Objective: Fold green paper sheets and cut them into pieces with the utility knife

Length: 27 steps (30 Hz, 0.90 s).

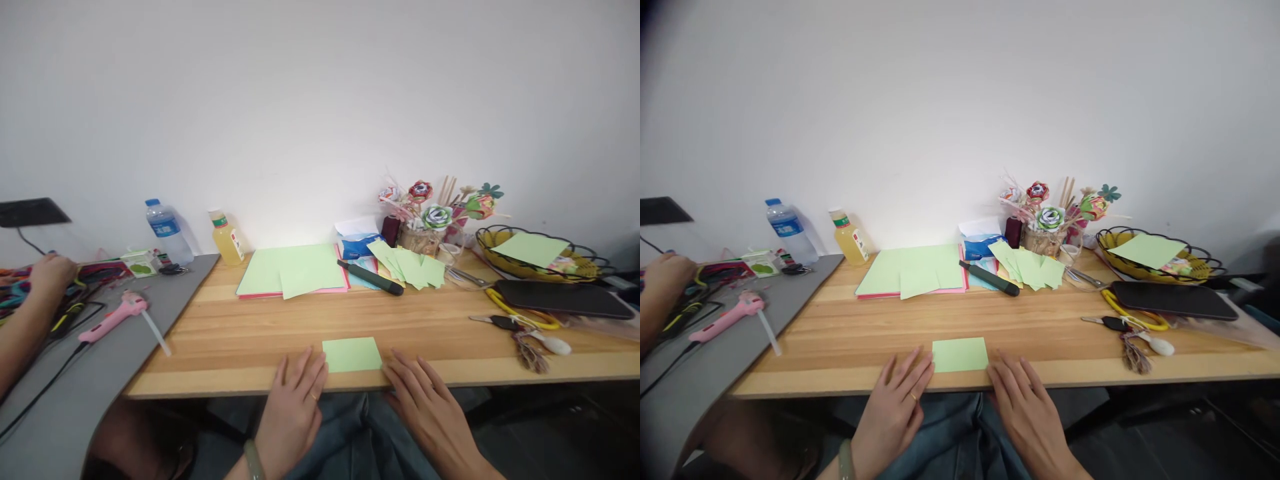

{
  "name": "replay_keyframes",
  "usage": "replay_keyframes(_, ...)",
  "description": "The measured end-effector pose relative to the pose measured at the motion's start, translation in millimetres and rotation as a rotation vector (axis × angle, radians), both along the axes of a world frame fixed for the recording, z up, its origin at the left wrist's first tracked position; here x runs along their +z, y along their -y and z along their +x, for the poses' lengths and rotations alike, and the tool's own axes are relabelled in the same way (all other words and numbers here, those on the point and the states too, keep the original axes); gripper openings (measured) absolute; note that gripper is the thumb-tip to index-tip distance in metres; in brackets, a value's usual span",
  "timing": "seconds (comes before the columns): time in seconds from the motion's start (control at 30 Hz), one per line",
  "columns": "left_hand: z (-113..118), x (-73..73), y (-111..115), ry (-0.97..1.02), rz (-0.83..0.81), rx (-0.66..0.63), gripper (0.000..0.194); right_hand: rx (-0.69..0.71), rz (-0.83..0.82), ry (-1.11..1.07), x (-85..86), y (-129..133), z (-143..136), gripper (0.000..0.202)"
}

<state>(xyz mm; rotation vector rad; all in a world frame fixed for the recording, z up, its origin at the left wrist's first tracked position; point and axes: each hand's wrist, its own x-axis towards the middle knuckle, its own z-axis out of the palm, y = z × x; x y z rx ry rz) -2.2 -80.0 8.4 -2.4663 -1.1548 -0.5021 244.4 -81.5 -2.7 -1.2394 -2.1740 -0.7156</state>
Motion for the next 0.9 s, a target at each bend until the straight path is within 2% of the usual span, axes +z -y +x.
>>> replay_keyframes(0.1,1,-3.9,-2,0.004,0.0,-0.037,0.047,-0.007,-0.005,-0.04,-2.2,2,-15,0.031)
replay_keyframes(0.2,-1,-5.7,-3,0.0,-0.014,-0.05,0.047,0.106,-0.043,-0.015,-3.9,5,-39,0.041)
replay_keyframes(0.33,-4,-5.9,-5,-0.015,-0.024,-0.054,0.046,0.159,-0.06,-0.027,-7.4,4,-53,0.035)
replay_keyframes(0.53,-5,-2.2,-4,-0.027,-0.044,-0.051,0.047,0.145,-0.076,-0.055,-0.4,1,-25,0.031)
replay_keyframes(0.77,1,-0.1,-3,-0.039,0.027,-0.006,0.041,0.184,-0.032,0.213,17.1,6,9,0.038)
replay_keyframes(0.9,3,0.1,-5,-0.069,0.084,-0.046,0.033,0.191,-0.09,0.12,26.9,-13,22,0.042)
